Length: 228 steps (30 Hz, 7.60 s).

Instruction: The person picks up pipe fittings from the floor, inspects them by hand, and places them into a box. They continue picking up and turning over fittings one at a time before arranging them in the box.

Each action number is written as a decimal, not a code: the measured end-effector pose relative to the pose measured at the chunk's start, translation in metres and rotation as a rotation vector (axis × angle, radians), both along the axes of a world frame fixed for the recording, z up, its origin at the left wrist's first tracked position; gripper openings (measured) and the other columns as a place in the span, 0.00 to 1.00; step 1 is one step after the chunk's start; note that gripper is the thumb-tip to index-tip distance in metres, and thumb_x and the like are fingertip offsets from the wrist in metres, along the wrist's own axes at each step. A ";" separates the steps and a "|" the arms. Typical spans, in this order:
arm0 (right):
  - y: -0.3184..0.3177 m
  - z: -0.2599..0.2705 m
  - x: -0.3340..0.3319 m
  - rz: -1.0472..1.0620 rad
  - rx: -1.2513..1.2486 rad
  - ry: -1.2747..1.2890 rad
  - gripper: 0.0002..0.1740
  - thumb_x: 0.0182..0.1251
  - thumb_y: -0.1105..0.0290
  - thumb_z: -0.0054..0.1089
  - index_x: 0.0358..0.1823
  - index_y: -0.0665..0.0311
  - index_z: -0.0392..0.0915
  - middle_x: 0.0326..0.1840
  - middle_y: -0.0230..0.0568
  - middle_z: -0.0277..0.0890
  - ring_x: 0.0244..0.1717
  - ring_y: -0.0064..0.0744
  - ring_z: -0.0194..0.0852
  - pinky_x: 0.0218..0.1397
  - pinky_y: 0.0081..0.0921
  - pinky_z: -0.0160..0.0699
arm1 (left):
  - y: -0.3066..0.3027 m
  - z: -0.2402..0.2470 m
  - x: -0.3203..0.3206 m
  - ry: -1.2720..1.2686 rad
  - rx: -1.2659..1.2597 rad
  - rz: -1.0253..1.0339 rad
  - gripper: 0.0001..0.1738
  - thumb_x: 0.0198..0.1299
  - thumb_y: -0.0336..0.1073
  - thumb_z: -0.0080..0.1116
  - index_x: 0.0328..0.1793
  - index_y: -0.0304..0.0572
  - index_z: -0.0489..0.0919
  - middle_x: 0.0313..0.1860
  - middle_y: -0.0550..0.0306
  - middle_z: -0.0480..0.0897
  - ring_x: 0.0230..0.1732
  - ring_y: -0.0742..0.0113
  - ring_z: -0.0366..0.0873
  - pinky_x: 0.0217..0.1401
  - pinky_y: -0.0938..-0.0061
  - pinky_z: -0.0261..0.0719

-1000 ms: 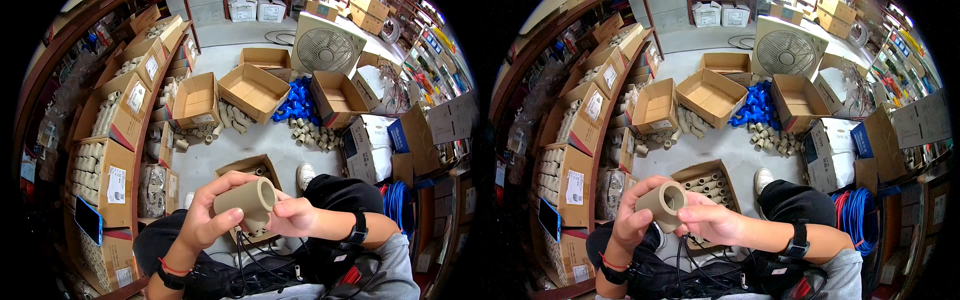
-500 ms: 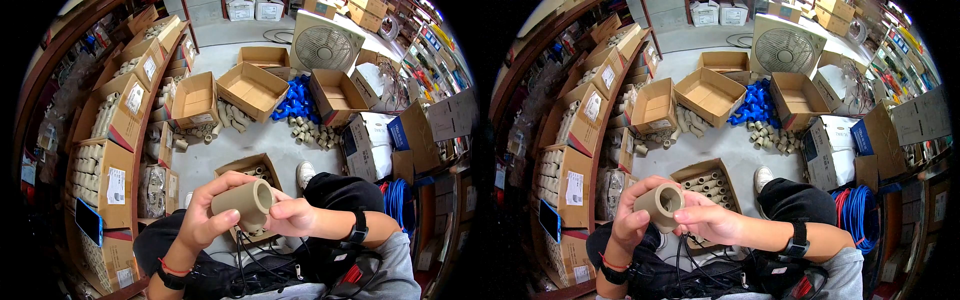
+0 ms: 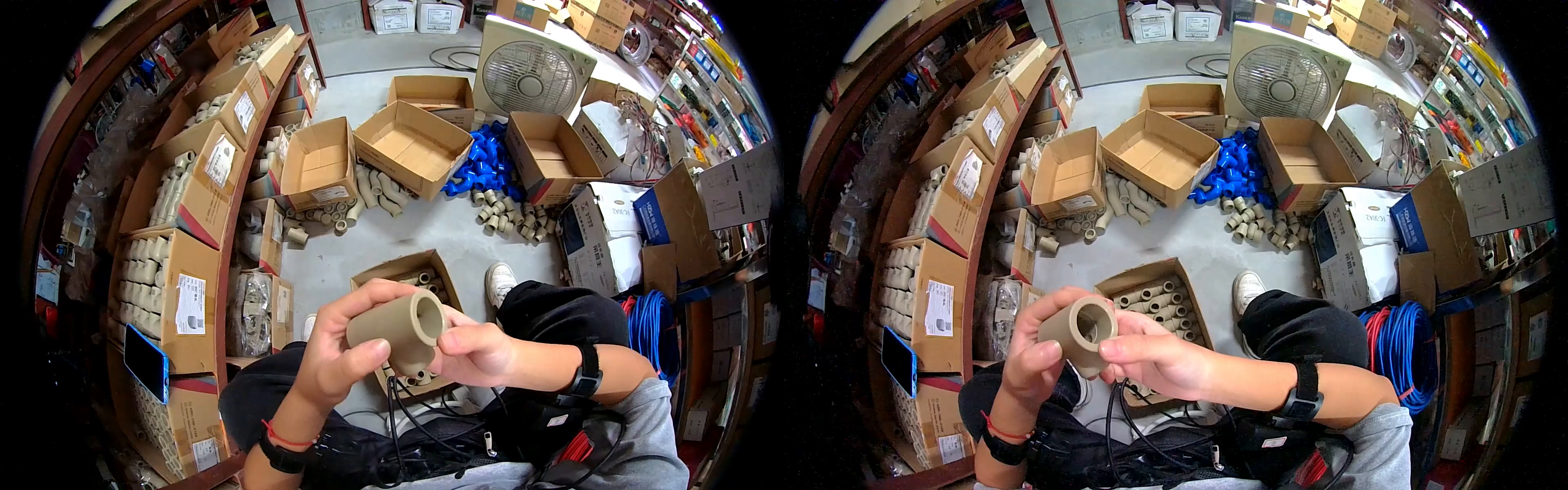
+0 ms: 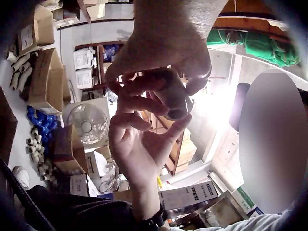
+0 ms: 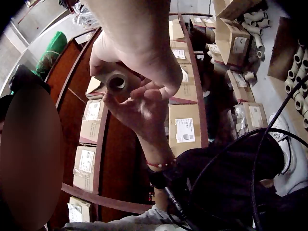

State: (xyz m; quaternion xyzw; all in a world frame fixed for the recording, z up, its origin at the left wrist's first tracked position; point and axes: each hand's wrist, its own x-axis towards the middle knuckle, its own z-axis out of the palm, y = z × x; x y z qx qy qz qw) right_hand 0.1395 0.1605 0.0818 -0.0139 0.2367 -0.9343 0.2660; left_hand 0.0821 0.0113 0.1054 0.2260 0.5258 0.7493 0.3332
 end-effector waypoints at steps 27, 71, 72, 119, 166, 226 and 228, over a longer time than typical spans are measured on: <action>0.001 0.001 0.000 0.007 -0.022 0.029 0.27 0.52 0.62 0.55 0.50 0.65 0.57 0.40 0.32 0.63 0.37 0.19 0.63 0.35 0.13 0.63 | 0.003 0.002 0.001 0.045 0.006 0.041 0.29 0.41 0.45 0.51 0.47 0.30 0.69 0.40 0.57 0.72 0.43 0.72 0.68 0.47 0.81 0.63; 0.001 0.004 -0.001 -0.001 0.133 0.025 0.27 0.48 0.61 0.59 0.47 0.65 0.60 0.36 0.29 0.63 0.35 0.15 0.61 0.34 0.12 0.60 | 0.002 -0.006 0.000 -0.055 -0.004 0.062 0.33 0.32 0.49 0.54 0.43 0.29 0.71 0.41 0.49 0.73 0.39 0.64 0.73 0.44 0.74 0.70; 0.001 0.004 -0.001 0.001 0.145 0.024 0.27 0.48 0.61 0.59 0.47 0.65 0.60 0.36 0.29 0.63 0.35 0.15 0.60 0.34 0.12 0.60 | 0.003 -0.006 0.000 -0.054 0.000 0.064 0.33 0.32 0.49 0.54 0.43 0.29 0.71 0.41 0.48 0.73 0.39 0.64 0.73 0.44 0.74 0.70; 0.002 0.002 -0.005 -0.130 0.139 -0.141 0.17 0.53 0.56 0.53 0.38 0.59 0.67 0.32 0.26 0.68 0.27 0.14 0.64 0.29 0.11 0.59 | -0.001 0.002 -0.007 0.349 -0.214 0.336 0.16 0.48 0.43 0.53 0.15 0.44 0.68 0.60 0.52 0.59 0.59 0.63 0.55 0.55 0.69 0.57; 0.000 0.002 -0.005 -0.137 0.130 -0.167 0.16 0.53 0.55 0.53 0.36 0.57 0.67 0.30 0.25 0.67 0.26 0.14 0.64 0.28 0.12 0.60 | -0.008 -0.001 -0.009 0.278 -0.205 0.259 0.35 0.33 0.26 0.41 0.57 0.42 0.63 0.62 0.54 0.57 0.63 0.62 0.51 0.60 0.66 0.52; 0.018 0.023 -0.020 -0.674 1.400 1.034 0.21 0.36 0.71 0.64 0.37 0.65 0.71 0.10 0.23 0.53 0.11 0.10 0.47 0.13 0.10 0.43 | -0.003 -0.020 0.000 -0.345 -0.113 0.088 0.28 0.53 0.51 0.48 0.54 0.44 0.62 0.45 0.62 0.71 0.46 0.75 0.69 0.46 0.78 0.67; 0.017 0.024 -0.020 -0.668 1.432 1.049 0.19 0.37 0.71 0.64 0.35 0.65 0.72 0.09 0.23 0.52 0.11 0.10 0.48 0.13 0.11 0.43 | -0.003 -0.021 -0.001 -0.313 -0.115 0.065 0.30 0.51 0.52 0.50 0.56 0.43 0.60 0.46 0.61 0.70 0.46 0.75 0.68 0.47 0.77 0.67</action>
